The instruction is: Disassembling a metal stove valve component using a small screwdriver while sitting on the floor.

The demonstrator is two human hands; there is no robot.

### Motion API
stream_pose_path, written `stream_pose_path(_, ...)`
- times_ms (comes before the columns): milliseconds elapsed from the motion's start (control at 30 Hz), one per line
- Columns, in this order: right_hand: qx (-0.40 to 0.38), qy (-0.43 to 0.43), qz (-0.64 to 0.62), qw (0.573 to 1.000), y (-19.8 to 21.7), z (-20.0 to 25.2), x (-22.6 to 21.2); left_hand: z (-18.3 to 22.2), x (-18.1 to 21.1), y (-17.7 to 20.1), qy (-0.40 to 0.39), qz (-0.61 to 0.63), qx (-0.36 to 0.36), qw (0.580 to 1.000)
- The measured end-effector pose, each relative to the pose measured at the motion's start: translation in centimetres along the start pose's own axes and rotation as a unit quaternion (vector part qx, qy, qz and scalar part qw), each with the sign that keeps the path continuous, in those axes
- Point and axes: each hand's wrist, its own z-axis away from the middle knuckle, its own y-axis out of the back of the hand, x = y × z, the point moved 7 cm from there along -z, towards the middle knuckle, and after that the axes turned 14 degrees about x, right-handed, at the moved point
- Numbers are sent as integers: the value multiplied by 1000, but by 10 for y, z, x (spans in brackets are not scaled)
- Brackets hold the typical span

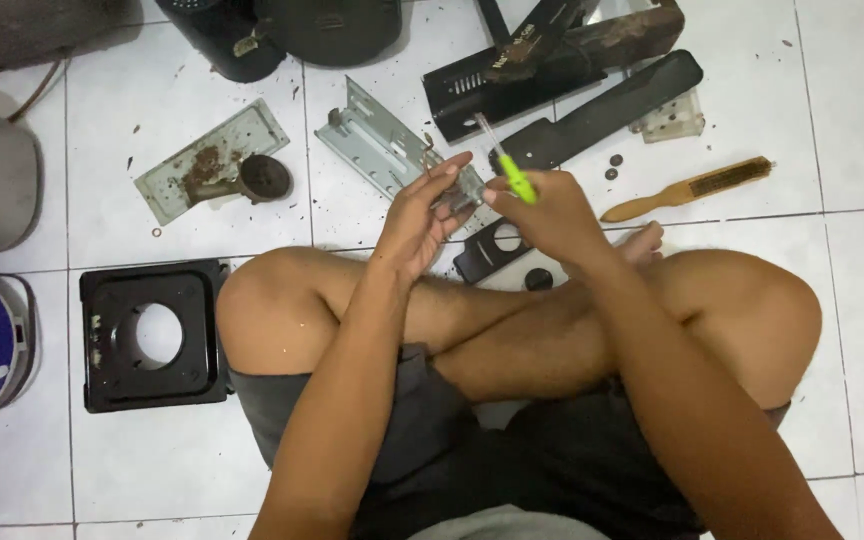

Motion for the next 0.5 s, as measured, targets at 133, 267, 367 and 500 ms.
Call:
stream_pose_path(133, 35, -1, 54, 998, 1, -20, 17, -8, -2, -3, -8, 1, -29, 1000)
stream_pose_path(267, 21, -65, -16, 998, -1, -18, 22, -3, 4, -6, -12, -4, -39, 999)
stream_pose_path(367, -1, -99, -69, 993, -5, -15, 23, -7, 0, -2, -29, -18, -24, 999)
stream_pose_path(500, -29, -126, -88, 988, -4, -8, 12, -17, -4, 4, -40, -20, 1, 999)
